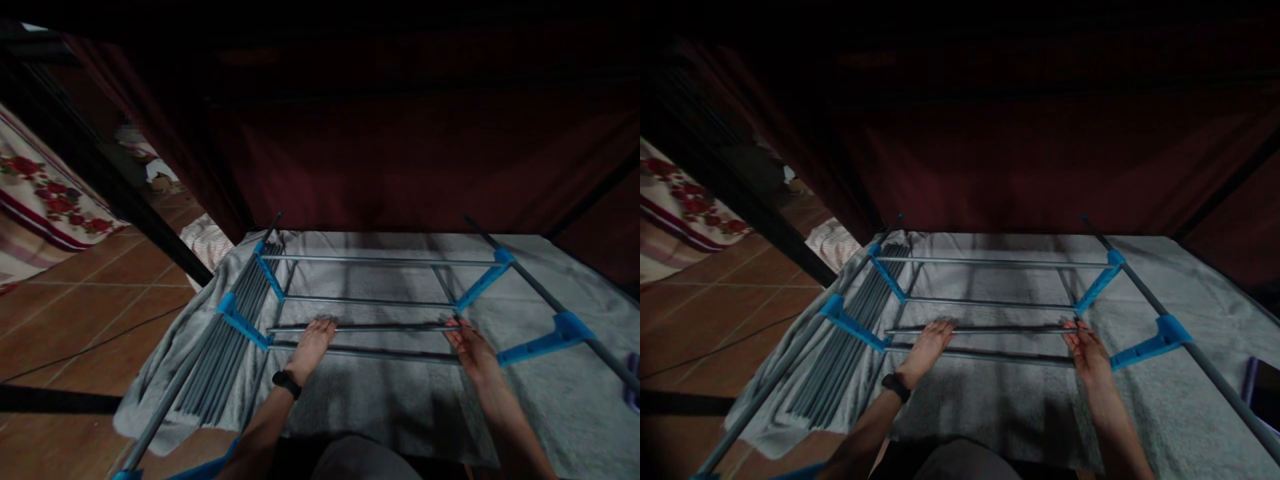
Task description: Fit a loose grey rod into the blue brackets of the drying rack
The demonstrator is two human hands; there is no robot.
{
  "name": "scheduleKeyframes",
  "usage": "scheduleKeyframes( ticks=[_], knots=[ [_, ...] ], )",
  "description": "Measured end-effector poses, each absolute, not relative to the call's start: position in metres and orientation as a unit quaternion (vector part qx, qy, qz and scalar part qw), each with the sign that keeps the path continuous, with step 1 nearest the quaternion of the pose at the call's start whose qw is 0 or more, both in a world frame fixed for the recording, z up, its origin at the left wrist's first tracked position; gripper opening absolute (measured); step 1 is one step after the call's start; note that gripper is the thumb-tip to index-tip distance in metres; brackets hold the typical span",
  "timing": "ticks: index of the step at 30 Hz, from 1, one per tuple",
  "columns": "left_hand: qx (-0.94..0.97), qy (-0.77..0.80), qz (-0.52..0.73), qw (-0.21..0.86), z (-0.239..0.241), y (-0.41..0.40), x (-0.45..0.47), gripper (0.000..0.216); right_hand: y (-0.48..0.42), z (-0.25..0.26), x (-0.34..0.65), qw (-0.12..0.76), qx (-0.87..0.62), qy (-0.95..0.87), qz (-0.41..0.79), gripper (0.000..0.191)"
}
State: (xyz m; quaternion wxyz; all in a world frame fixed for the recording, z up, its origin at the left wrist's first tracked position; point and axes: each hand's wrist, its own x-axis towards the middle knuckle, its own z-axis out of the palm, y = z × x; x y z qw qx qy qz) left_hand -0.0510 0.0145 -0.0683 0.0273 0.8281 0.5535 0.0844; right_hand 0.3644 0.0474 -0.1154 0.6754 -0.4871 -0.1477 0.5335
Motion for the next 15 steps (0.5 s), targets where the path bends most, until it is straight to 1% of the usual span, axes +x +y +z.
scheduleKeyframes(
  ticks=[5,10,15],
  knots=[
    [0.828,0.553,0.089,0.025,-0.0655,0.0132,-0.0503,0.032,0.0475,-0.1101,0.3649,0.666,-0.505,-0.131,0.533,0.022],
    [0.826,0.557,0.084,0.022,-0.0651,0.0115,-0.0492,0.033,0.0438,-0.1061,0.3646,0.658,-0.504,-0.165,0.535,0.023],
    [0.836,0.545,0.061,0.013,-0.0621,0.0105,-0.0471,0.039,0.0453,-0.1091,0.3668,0.653,-0.522,-0.150,0.528,0.026]
  ],
)
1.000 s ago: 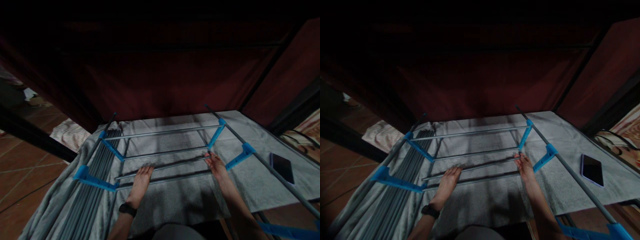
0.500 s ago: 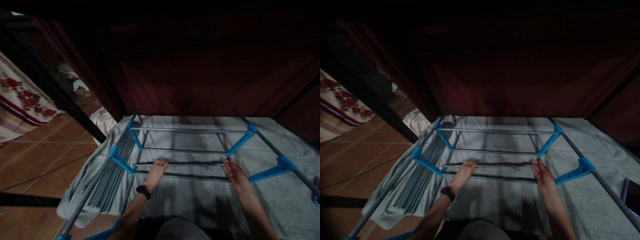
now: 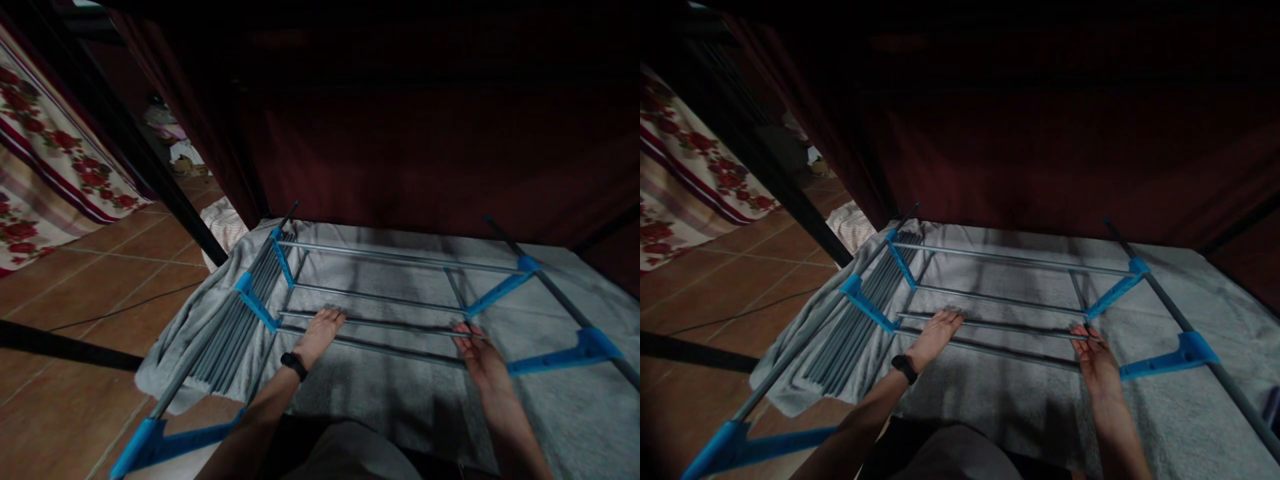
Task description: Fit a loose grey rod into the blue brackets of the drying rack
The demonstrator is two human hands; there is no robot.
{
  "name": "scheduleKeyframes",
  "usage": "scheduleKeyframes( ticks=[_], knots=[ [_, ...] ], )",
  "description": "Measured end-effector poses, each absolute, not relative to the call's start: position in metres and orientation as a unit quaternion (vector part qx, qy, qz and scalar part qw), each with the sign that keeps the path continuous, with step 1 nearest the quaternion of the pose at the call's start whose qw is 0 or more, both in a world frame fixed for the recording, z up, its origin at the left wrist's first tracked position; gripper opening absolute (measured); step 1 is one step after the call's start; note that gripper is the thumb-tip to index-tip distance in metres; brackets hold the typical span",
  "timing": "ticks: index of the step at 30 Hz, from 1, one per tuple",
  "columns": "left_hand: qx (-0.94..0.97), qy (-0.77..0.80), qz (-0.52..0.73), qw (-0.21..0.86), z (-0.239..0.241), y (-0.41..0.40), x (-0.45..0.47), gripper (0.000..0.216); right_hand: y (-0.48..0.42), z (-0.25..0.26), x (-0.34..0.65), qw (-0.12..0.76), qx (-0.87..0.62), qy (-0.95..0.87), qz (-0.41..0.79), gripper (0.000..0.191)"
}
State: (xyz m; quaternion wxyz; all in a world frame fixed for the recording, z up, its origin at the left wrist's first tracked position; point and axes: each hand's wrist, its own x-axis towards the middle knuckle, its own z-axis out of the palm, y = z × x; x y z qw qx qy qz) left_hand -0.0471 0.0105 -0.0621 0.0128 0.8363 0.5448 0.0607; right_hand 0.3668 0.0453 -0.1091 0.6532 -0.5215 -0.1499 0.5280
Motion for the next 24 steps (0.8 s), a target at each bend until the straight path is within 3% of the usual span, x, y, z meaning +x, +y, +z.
scheduleKeyframes(
  ticks=[24],
  knots=[
    [0.833,0.550,0.064,0.004,-0.053,0.009,-0.042,0.039,0.049,-0.118,0.369,0.694,-0.485,-0.124,0.517,0.028]
  ],
)
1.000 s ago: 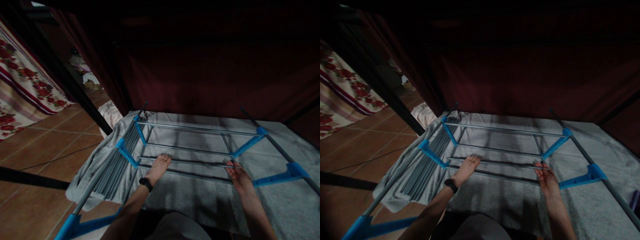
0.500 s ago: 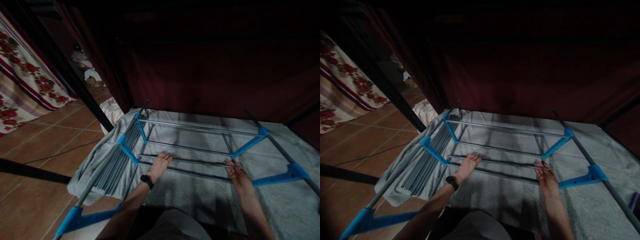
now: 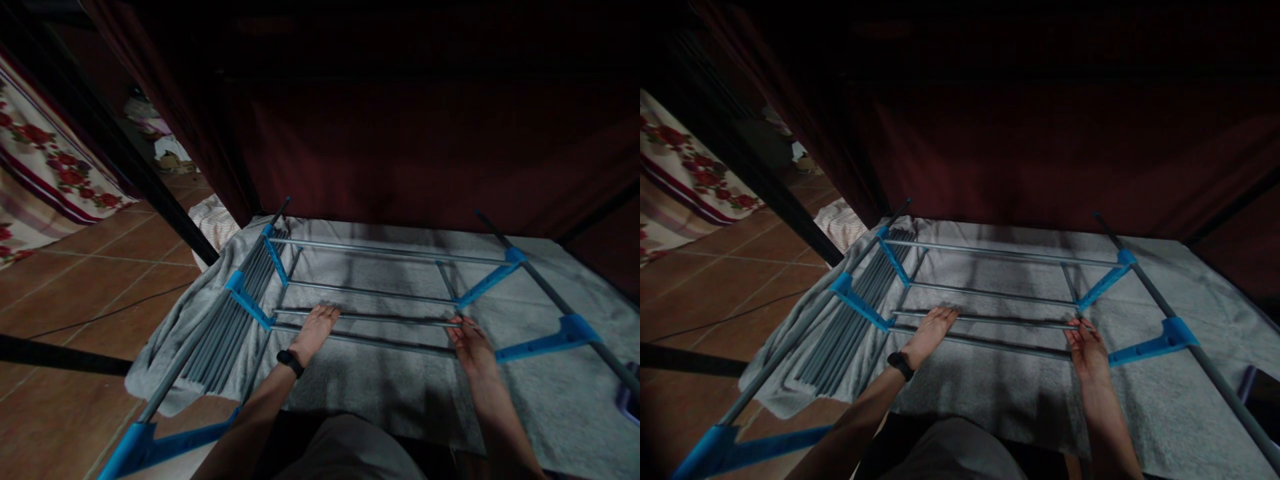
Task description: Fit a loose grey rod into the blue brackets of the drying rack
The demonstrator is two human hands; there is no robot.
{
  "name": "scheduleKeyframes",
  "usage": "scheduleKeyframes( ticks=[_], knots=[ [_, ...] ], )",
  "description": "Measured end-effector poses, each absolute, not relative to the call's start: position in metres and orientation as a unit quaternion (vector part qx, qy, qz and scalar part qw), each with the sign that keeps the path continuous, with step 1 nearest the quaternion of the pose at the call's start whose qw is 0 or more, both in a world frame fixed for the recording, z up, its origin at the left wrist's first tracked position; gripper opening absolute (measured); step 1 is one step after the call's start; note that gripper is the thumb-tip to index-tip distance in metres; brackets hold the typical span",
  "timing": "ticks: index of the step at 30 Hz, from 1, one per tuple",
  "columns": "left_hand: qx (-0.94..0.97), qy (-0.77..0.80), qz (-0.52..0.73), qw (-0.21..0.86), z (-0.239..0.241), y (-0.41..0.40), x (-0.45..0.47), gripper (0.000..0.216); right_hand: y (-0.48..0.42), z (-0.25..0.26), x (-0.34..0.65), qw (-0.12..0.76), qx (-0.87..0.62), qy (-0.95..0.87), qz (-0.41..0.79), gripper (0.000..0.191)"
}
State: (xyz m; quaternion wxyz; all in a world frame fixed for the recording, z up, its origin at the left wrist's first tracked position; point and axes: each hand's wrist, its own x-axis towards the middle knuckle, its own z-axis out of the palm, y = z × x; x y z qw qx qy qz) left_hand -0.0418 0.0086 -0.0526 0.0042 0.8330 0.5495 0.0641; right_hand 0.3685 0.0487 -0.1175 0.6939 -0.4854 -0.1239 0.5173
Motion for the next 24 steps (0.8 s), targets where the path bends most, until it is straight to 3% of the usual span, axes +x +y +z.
scheduleKeyframes(
  ticks=[7,15,24],
  knots=[
    [0.825,0.558,0.090,-0.011,-0.066,0.008,-0.046,0.044,0.050,-0.114,0.364,0.705,-0.476,-0.110,0.514,0.023],
    [0.800,0.575,0.172,-0.026,-0.079,0.012,-0.055,0.027,0.049,-0.100,0.350,0.724,-0.450,-0.119,0.509,0.020],
    [0.803,0.554,0.216,-0.040,-0.089,0.023,-0.064,0.032,0.046,-0.094,0.343,0.738,-0.415,-0.129,0.517,0.020]
  ],
)
